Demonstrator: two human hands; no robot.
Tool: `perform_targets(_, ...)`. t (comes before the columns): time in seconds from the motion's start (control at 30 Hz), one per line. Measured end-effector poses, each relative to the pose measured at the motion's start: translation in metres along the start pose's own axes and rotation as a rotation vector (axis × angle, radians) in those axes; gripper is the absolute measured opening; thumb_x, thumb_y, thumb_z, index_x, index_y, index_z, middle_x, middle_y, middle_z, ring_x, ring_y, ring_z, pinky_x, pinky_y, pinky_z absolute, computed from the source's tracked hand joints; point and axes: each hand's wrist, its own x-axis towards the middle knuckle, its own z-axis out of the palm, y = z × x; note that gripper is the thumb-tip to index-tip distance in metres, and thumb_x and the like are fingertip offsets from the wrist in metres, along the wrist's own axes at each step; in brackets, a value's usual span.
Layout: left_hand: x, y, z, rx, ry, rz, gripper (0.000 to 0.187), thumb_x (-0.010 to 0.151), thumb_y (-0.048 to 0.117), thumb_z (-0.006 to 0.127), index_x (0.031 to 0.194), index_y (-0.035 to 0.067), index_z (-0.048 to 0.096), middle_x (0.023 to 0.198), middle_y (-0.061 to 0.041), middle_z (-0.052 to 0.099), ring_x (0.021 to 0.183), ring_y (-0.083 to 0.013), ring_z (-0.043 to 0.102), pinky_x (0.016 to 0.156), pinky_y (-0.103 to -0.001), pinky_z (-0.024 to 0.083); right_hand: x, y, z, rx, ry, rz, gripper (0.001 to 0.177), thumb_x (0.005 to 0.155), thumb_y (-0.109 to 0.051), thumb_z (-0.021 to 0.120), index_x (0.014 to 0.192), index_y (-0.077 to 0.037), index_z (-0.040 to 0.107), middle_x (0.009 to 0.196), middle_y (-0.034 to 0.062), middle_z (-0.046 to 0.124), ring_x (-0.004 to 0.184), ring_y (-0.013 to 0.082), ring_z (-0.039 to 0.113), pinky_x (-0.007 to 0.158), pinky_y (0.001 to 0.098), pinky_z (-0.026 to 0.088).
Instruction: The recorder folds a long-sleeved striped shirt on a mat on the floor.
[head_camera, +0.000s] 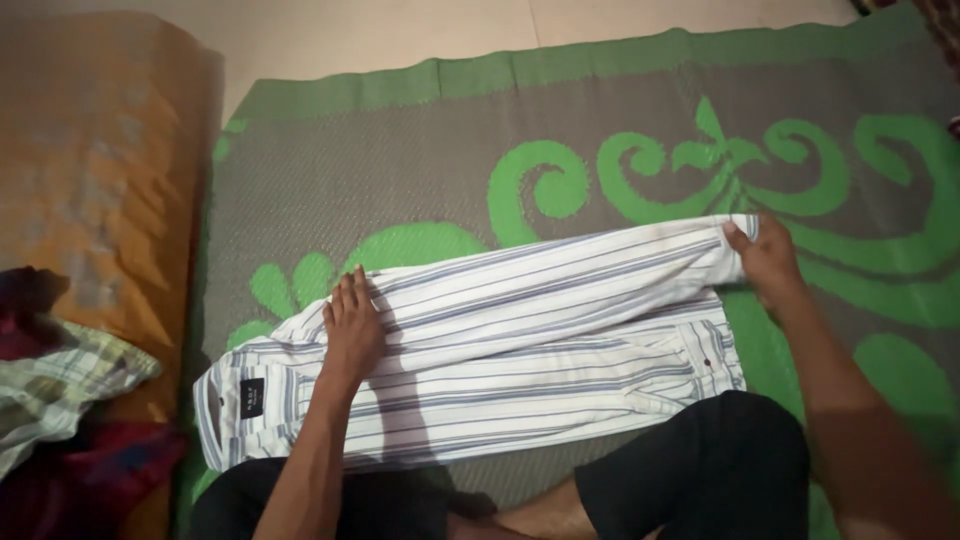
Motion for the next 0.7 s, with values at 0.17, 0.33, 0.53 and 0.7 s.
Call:
perform_targets(0.17, -0.003, 0.005, -0.011, 0.044, 0.017, -0.013, 0.08, 0.086, 0.003, 0.051, 0.159, -0.001, 0.019, 0.159, -0.031, 0.028, 0.148, -0.049, 0.026, 0.117, -0.065, 0.02, -0.019, -0.02, 0.014, -0.472, 0.151, -0.118, 0.037, 0.099, -0.026, 0.074, 0.126, -0.005, 0.063, 0.101, 0.0229, 0.07, 0.093, 0.0375, 0.068, 0.082, 0.0473, 0.051)
perform_targets(0.33, -0.01, 0.033, -0.051, -0.098, 0.181, 0.185, 0.071, 0.084, 0.006, 0.065, 0.149, -0.003, 0.038, 0.148, -0.031, 0.042, 0.137, -0.0493, 0.04, 0.114, -0.057, 0.033, -0.036, -0.026, 0.015, -0.685, 0.177, -0.33, 0.045, 0.088, -0.005, 0.067, 0.133, -0.005, 0.061, 0.115, 0.0229, 0.069, 0.105, 0.0455, 0.065, 0.088, 0.0513, 0.052)
perform_targets(0.53, -0.016, 0.032, -0.049, -0.172, 0.042, 0.202, 0.057, 0.073, 0.001, 0.074, 0.128, 0.006, 0.059, 0.135, -0.02, 0.053, 0.128, -0.0442, 0.048, 0.106, -0.052, 0.044, -0.102, -0.075, 0.026, -0.606, -0.072, -0.503, 0.06, 0.063, 0.011, 0.059, 0.12, -0.007, 0.066, 0.125, 0.0153, 0.066, 0.119, 0.0375, 0.061, 0.096, 0.0447, 0.051)
perform_targets(0.7, -0.022, 0.018, -0.043, -0.106, 0.038, 0.196, 0.06, 0.069, -0.005, 0.069, 0.127, 0.007, 0.062, 0.138, -0.017, 0.054, 0.129, -0.043, 0.049, 0.108, -0.05, 0.045, -0.127, -0.094, 0.04, -0.892, -0.166, -0.607, 0.06, 0.061, 0.011, 0.061, 0.117, -0.01, 0.068, 0.118, 0.0092, 0.066, 0.116, 0.033, 0.06, 0.093, 0.0453, 0.048)
